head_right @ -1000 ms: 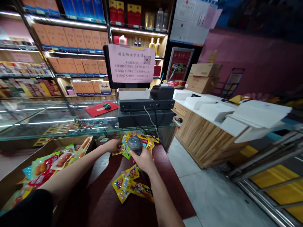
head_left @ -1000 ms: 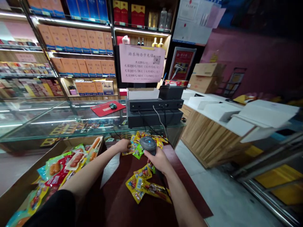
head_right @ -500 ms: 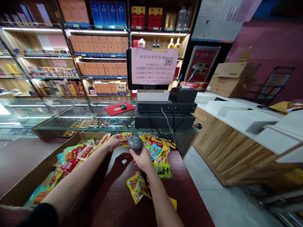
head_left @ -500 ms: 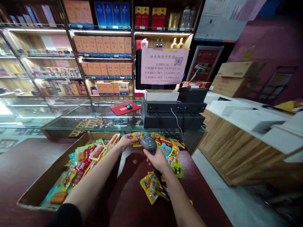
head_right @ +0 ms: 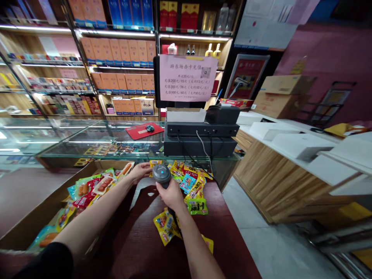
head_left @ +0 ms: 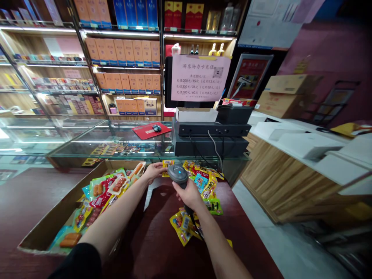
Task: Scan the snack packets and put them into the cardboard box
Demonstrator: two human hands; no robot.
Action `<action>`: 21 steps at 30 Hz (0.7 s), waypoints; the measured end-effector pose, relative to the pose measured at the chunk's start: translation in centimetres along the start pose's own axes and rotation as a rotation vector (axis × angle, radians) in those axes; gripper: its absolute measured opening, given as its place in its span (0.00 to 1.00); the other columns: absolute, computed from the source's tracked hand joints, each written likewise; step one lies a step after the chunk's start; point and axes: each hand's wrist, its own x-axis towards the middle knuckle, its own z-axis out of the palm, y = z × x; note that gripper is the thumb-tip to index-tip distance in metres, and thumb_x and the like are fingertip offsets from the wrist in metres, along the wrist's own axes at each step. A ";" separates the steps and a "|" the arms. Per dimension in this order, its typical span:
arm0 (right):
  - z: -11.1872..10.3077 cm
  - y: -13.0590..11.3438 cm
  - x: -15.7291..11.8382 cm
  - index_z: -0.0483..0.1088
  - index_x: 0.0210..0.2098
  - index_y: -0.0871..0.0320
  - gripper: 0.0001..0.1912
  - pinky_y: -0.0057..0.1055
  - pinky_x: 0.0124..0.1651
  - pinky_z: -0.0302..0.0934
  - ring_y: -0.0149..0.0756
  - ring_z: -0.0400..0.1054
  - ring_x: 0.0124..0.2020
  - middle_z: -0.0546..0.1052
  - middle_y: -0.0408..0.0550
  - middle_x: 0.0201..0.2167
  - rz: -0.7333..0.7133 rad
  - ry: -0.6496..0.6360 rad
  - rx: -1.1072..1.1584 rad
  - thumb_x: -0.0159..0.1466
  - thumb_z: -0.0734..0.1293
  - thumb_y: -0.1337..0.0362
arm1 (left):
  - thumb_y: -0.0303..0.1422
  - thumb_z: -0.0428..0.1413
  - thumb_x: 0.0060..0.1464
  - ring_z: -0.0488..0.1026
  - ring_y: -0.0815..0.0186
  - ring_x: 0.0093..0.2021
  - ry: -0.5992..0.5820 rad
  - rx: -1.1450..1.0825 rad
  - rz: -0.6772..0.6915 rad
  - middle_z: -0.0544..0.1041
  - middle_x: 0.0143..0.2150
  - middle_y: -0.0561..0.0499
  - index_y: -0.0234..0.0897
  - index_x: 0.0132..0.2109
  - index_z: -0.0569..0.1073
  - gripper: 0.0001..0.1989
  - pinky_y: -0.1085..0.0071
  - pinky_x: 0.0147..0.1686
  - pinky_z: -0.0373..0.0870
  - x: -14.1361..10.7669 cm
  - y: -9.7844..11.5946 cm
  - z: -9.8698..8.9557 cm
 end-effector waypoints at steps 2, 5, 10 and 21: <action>0.1 0.0 0.0 0.69 0.30 0.59 0.16 0.26 0.18 0.62 0.32 0.67 0.14 0.72 0.43 0.15 -0.007 -0.004 -0.012 0.58 0.63 0.51 | 0.41 0.69 0.29 0.75 0.66 0.32 0.000 -0.003 0.004 0.79 0.36 0.46 0.33 0.40 0.76 0.27 0.74 0.31 0.67 0.0 -0.1 -0.1; 0.2 0.0 0.0 0.69 0.30 0.59 0.16 0.26 0.20 0.62 0.33 0.67 0.14 0.72 0.43 0.15 -0.022 -0.006 -0.031 0.59 0.63 0.51 | 0.41 0.69 0.30 0.74 0.67 0.31 -0.003 0.015 0.016 0.79 0.35 0.46 0.33 0.40 0.76 0.27 0.74 0.30 0.66 0.1 -0.2 0.0; 0.2 0.1 0.0 0.69 0.31 0.59 0.15 0.28 0.22 0.63 0.34 0.68 0.16 0.72 0.44 0.15 -0.043 0.024 -0.059 0.59 0.63 0.52 | 0.38 0.68 0.32 0.75 0.64 0.34 -0.029 0.058 0.009 0.79 0.38 0.45 0.34 0.41 0.77 0.25 0.73 0.32 0.68 -0.2 0.2 0.3; 0.3 -0.1 0.1 0.67 0.33 0.58 0.15 0.27 0.19 0.62 0.34 0.67 0.15 0.73 0.44 0.17 -0.008 0.013 -0.020 0.58 0.64 0.51 | 0.39 0.69 0.31 0.75 0.65 0.33 0.020 0.029 -0.002 0.79 0.37 0.45 0.33 0.40 0.76 0.26 0.74 0.30 0.67 0.2 -0.2 0.1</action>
